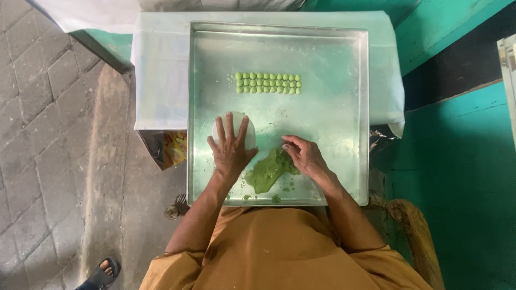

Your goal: Portioning green dough into small balls using a digital scale for consistency.

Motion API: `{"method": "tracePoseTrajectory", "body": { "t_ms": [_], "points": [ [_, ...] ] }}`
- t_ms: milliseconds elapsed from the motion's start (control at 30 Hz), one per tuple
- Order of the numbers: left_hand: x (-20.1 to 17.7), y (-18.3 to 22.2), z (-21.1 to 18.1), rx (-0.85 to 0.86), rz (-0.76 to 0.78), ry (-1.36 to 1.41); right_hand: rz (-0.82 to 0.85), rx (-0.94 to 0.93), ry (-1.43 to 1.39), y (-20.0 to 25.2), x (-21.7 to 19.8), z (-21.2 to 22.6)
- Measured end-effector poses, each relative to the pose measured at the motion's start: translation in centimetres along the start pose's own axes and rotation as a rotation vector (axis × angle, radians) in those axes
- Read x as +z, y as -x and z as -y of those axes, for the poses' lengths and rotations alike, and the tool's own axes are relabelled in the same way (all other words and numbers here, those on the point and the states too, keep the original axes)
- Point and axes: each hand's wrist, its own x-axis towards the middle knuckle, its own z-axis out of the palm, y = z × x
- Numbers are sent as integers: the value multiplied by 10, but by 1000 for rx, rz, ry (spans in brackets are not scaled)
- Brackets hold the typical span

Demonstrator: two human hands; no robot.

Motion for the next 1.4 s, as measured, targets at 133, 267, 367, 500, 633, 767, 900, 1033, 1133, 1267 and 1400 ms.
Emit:
{"method": "tracePoseTrajectory", "body": {
  "t_ms": [133, 267, 367, 500, 633, 767, 900, 1033, 1133, 1267, 1400],
  "points": [
    [2, -2, 1, -13, 19, -51, 81, -67, 6, 5, 3, 16],
    [-21, -11, 2, -21, 102, -31, 66, -200, 61, 5, 8, 15],
    [-23, -22, 0, -4, 91, -80, 137, -153, -43, 12, -6, 48],
    [9, -43, 9, 25, 105, -77, 48, -213, 21, 8, 3, 26],
    [13, -37, 23, 54, 151, -97, 45, -232, 103, 8, 18, -6],
    [9, -17, 35, 50, 162, -96, 34, -286, 202, 3, 33, -44],
    [-6, 9, 31, 64, 159, -36, 11, -194, 71, 10, 29, -32],
    [22, 49, -2, 272, -65, 111, 30, -225, 223, 24, 27, -50],
    [47, 64, -26, 388, -140, 225, 107, -261, 181, 33, 14, -35],
    [101, 56, -28, 399, -237, 533, 159, -265, 193, 38, 30, -62],
    [111, 52, -26, 393, -341, 575, 118, -245, 261, 36, 37, -48]
  ]
}}
